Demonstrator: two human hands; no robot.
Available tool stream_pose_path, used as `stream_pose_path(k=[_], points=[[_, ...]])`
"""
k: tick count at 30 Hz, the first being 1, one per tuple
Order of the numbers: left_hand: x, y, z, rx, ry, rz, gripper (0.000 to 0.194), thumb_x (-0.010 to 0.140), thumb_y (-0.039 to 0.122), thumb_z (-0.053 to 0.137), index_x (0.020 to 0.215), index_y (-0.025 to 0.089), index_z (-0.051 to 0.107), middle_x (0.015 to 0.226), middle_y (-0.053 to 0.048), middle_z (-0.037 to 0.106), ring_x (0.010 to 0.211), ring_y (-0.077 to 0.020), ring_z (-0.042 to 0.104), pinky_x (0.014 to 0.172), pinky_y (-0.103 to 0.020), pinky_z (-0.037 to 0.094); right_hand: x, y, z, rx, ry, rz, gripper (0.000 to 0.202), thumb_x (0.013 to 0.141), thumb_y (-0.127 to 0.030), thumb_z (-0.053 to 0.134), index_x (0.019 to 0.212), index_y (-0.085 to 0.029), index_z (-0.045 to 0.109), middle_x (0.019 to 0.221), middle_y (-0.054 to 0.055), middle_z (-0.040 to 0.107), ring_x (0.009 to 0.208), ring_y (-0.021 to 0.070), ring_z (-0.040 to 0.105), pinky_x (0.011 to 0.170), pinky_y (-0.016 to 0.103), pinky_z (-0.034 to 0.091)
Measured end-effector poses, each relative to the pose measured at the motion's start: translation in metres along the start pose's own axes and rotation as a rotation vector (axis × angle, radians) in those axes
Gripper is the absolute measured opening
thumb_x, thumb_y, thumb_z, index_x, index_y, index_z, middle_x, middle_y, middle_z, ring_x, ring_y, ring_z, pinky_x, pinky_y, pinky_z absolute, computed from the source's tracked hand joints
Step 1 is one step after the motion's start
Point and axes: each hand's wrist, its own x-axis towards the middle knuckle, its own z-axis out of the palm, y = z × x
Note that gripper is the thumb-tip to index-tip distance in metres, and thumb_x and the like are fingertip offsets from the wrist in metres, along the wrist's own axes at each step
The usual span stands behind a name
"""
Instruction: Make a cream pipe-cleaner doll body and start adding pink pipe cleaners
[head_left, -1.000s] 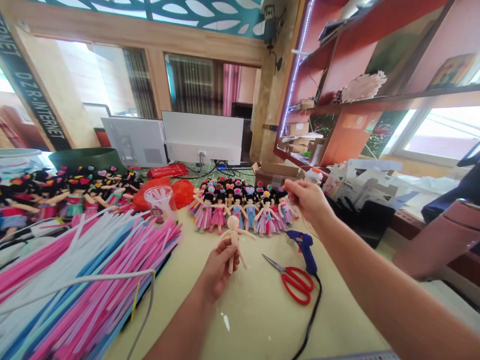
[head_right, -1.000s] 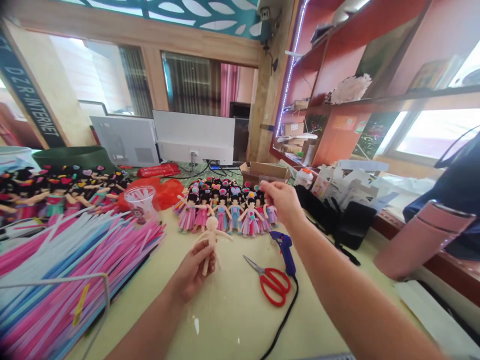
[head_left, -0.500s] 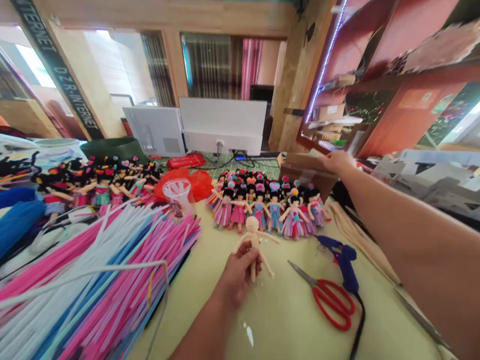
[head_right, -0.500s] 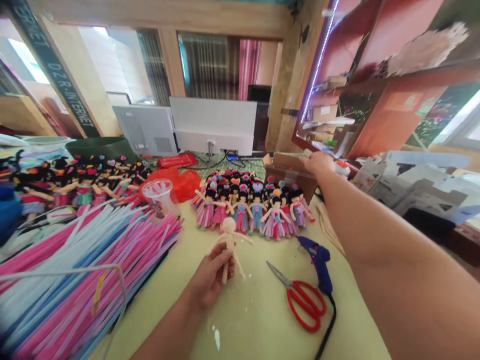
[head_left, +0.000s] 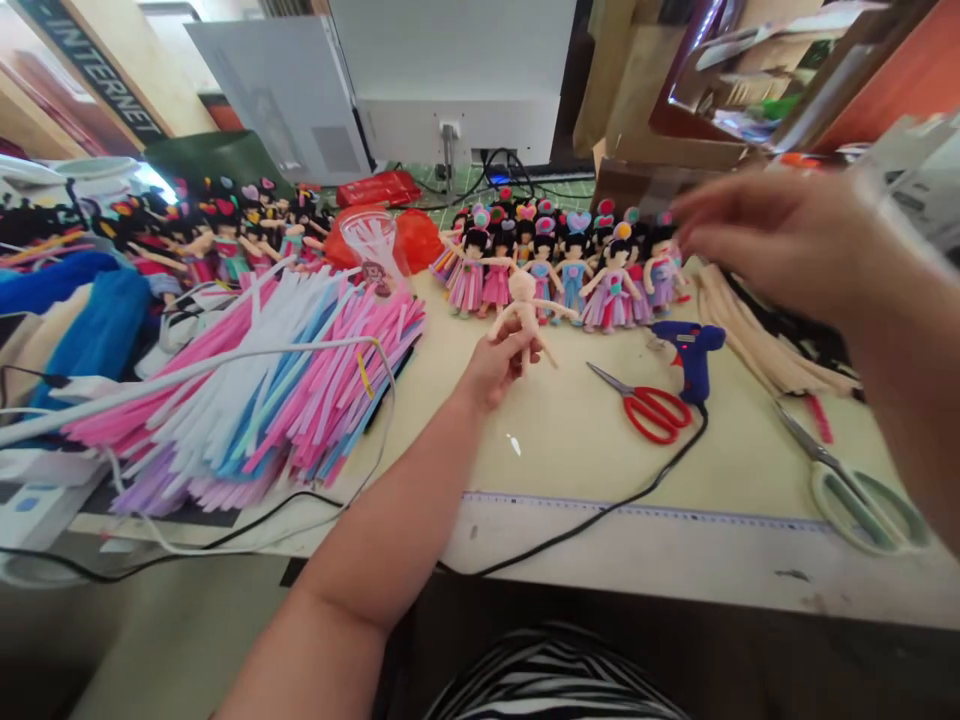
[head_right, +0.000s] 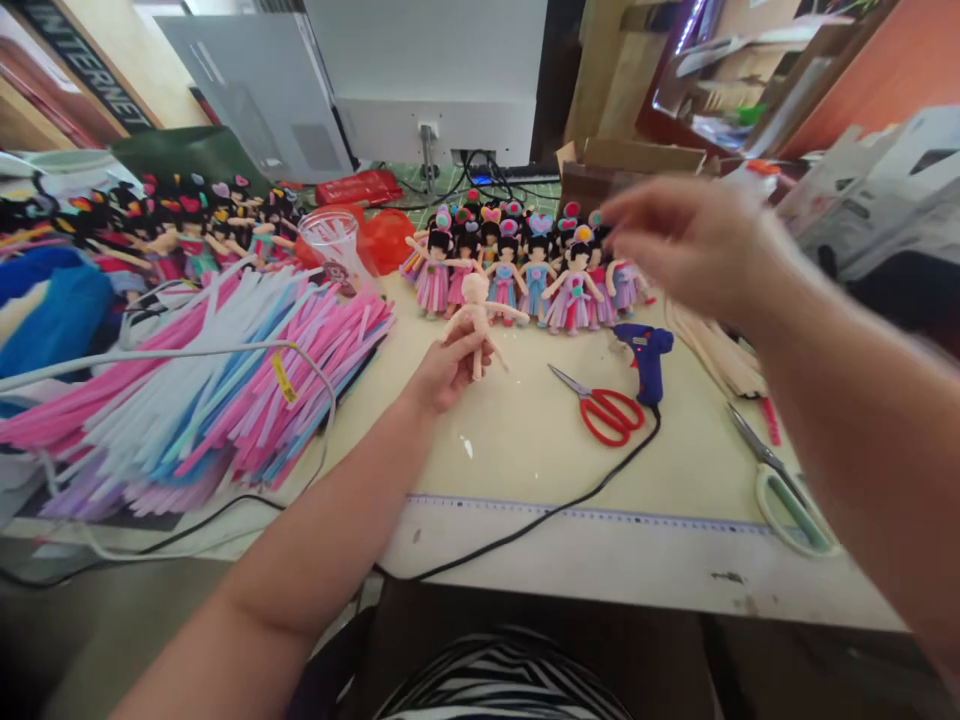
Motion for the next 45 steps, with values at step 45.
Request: stream_pose_path(k=[45], points=[[-0.016,0.039,-0.027,-0.092,0.137,0.106,0.014,0.074,0.013,0.073,0.077,0.018,0.060,0.059,0.003,0.065,0.048,-0.0087,0.057,0.045,-0.019,0.046,-0.168,0.020,0.039,-0.455,-0.080,0.033,0.044,0.085,-0.023,0.052,0.129,-0.022,0.054,0.104,0.010,0.069,0.093,0.0240,0.066,0.084,0.037,0.053]])
